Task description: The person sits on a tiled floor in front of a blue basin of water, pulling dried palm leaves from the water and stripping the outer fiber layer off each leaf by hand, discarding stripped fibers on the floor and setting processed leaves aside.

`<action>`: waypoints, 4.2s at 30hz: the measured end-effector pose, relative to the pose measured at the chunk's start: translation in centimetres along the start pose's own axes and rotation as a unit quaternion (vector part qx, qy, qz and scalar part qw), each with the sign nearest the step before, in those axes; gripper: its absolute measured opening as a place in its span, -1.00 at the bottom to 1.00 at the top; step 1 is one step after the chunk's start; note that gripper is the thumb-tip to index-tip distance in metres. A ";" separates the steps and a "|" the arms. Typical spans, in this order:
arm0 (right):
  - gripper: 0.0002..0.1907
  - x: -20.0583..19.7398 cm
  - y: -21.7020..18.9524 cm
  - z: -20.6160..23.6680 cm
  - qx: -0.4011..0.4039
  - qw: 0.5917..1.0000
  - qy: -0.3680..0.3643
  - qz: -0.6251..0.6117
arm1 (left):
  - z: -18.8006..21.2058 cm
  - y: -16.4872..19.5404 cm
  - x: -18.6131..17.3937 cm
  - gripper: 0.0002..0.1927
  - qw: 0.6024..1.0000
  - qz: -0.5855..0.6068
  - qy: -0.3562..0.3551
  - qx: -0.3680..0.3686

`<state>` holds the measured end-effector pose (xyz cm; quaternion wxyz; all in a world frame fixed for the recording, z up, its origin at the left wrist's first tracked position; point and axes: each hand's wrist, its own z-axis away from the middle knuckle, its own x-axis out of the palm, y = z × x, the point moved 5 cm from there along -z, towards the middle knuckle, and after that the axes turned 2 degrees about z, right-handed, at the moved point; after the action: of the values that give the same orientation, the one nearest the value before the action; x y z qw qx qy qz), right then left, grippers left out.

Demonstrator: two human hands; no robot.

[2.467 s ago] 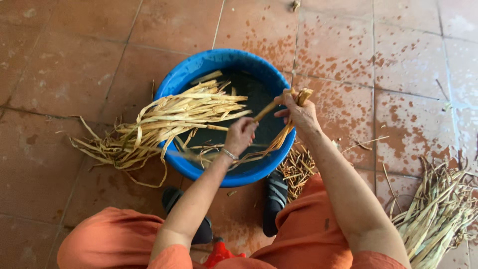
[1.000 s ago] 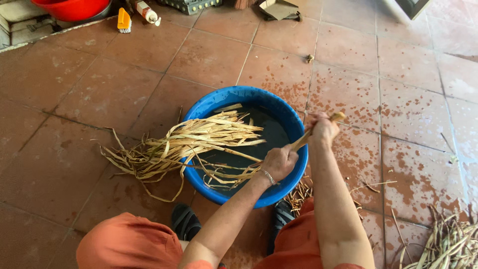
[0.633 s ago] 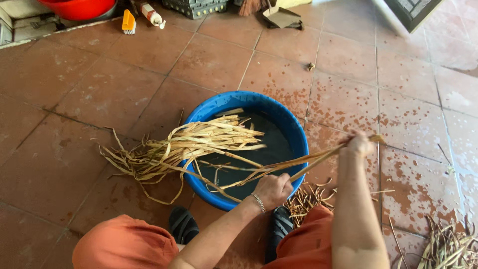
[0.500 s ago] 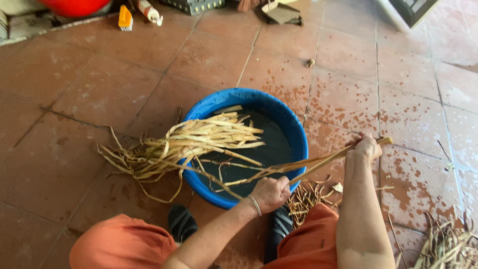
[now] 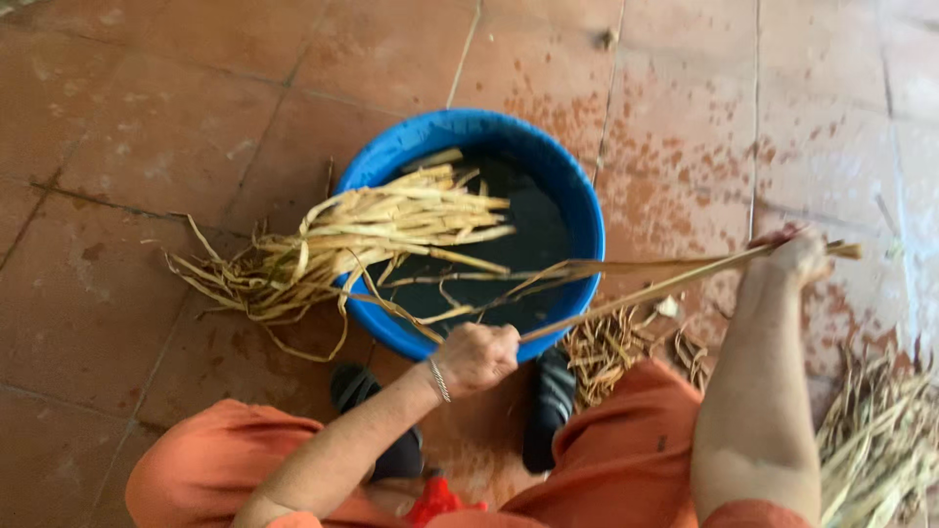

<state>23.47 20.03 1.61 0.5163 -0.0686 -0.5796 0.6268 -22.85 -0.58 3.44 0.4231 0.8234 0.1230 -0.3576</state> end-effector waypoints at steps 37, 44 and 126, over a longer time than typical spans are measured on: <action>-0.84 5.2 18.2 16.3 0.125 0.809 -0.423 0.389 | -4.0 -24.5 9.6 -0.74 0.873 -0.253 -0.215 -0.358; -0.66 6.0 15.6 14.6 0.063 0.864 -0.351 0.356 | -7.3 -20.1 6.6 -0.96 0.970 -0.026 0.127 -0.204; -0.92 9.7 5.8 28.2 -0.423 0.570 -0.530 0.464 | -8.6 1.2 -1.1 -0.87 0.962 0.115 0.247 -0.037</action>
<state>-3.58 9.83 10.92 -0.3329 -0.1945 -0.8370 0.3883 -18.83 5.56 8.27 0.4476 0.8786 0.1415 -0.0875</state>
